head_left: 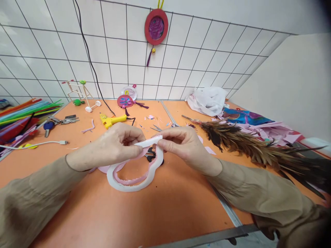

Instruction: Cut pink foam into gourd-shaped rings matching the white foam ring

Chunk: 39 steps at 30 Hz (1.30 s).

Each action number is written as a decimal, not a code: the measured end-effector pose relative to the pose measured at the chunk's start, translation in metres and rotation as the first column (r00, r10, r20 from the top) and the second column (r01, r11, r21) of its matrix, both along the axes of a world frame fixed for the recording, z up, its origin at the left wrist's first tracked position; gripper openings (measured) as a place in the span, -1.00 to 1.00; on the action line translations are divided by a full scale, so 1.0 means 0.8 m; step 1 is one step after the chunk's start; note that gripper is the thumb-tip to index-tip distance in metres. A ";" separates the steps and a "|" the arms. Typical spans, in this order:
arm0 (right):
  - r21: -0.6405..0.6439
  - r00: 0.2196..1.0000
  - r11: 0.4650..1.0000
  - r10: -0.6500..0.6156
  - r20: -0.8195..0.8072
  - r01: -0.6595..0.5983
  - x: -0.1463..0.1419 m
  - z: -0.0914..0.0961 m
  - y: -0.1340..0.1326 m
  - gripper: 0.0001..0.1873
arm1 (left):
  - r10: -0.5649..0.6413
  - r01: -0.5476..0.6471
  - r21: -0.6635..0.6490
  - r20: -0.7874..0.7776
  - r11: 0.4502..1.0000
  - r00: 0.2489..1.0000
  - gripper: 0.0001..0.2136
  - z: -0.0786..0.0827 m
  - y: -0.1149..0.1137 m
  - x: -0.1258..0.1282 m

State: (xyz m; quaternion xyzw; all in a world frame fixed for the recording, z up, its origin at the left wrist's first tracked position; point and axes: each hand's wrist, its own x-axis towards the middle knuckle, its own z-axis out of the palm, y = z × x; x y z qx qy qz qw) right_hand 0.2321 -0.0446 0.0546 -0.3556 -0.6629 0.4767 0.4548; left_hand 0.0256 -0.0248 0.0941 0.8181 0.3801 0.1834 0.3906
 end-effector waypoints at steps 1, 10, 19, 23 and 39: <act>0.011 1.000 1.000 -0.011 0.010 0.011 0.000 0.001 -0.001 -0.83 | 0.001 -0.001 0.013 0.004 1.000 1.000 -0.87 0.000 0.000 0.000; 0.091 0.992 0.993 -0.089 0.090 0.080 0.000 0.004 -0.001 -0.84 | -0.043 0.042 0.012 0.075 0.999 0.996 -0.76 0.000 -0.002 0.003; 0.041 0.998 0.999 -0.037 0.049 0.035 -0.001 0.001 -0.002 -0.85 | -0.006 0.004 0.096 0.026 0.995 1.000 -0.78 -0.008 0.000 0.002; 0.058 0.998 0.998 -0.042 0.046 0.040 -0.001 0.001 -0.003 -0.87 | 0.008 -0.009 0.096 0.004 0.995 1.000 -0.78 -0.009 0.000 0.003; 0.147 0.987 0.979 -0.152 0.060 0.142 0.002 0.006 0.000 -0.91 | 0.043 -0.046 -0.113 -0.023 0.993 0.999 -0.73 -0.003 0.005 0.002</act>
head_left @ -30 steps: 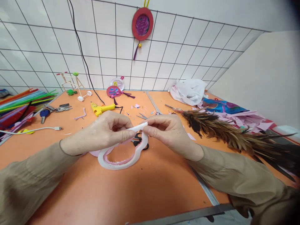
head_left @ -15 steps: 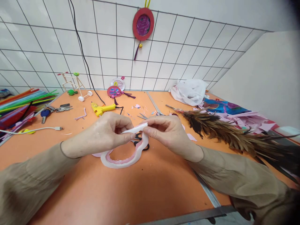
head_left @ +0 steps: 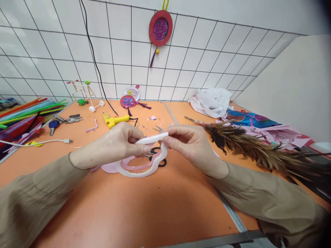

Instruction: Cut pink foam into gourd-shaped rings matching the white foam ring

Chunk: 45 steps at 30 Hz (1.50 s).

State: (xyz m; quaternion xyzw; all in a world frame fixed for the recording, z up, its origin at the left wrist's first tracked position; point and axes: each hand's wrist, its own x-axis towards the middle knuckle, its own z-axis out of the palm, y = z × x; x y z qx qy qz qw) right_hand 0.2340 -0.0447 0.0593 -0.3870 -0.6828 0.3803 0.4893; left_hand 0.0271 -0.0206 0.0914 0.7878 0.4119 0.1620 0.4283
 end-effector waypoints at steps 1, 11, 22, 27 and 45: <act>-0.010 1.000 1.000 0.001 -0.007 -0.001 0.000 0.000 0.000 -0.91 | 0.013 -0.013 0.001 0.005 1.000 1.000 -0.73 -0.001 0.000 0.000; -0.014 0.999 0.999 -0.038 0.025 0.038 0.000 0.001 0.001 -0.88 | 0.055 -0.058 0.037 0.098 0.998 0.994 -0.80 -0.008 0.003 -0.003; -0.033 0.999 0.999 -0.033 0.018 0.034 0.000 0.002 0.000 -0.86 | 0.041 -0.050 0.071 0.130 0.996 0.991 -0.79 -0.003 -0.002 0.000; -0.040 1.000 0.999 -0.023 -0.003 0.023 0.000 0.000 0.001 -0.86 | 0.114 -0.114 -0.006 0.124 0.993 0.986 -0.78 -0.005 -0.001 0.002; -0.042 1.000 0.999 -0.021 0.012 0.021 -0.001 -0.007 0.004 -0.82 | 0.054 -0.060 0.026 0.184 0.998 0.982 -0.76 -0.006 -0.008 0.008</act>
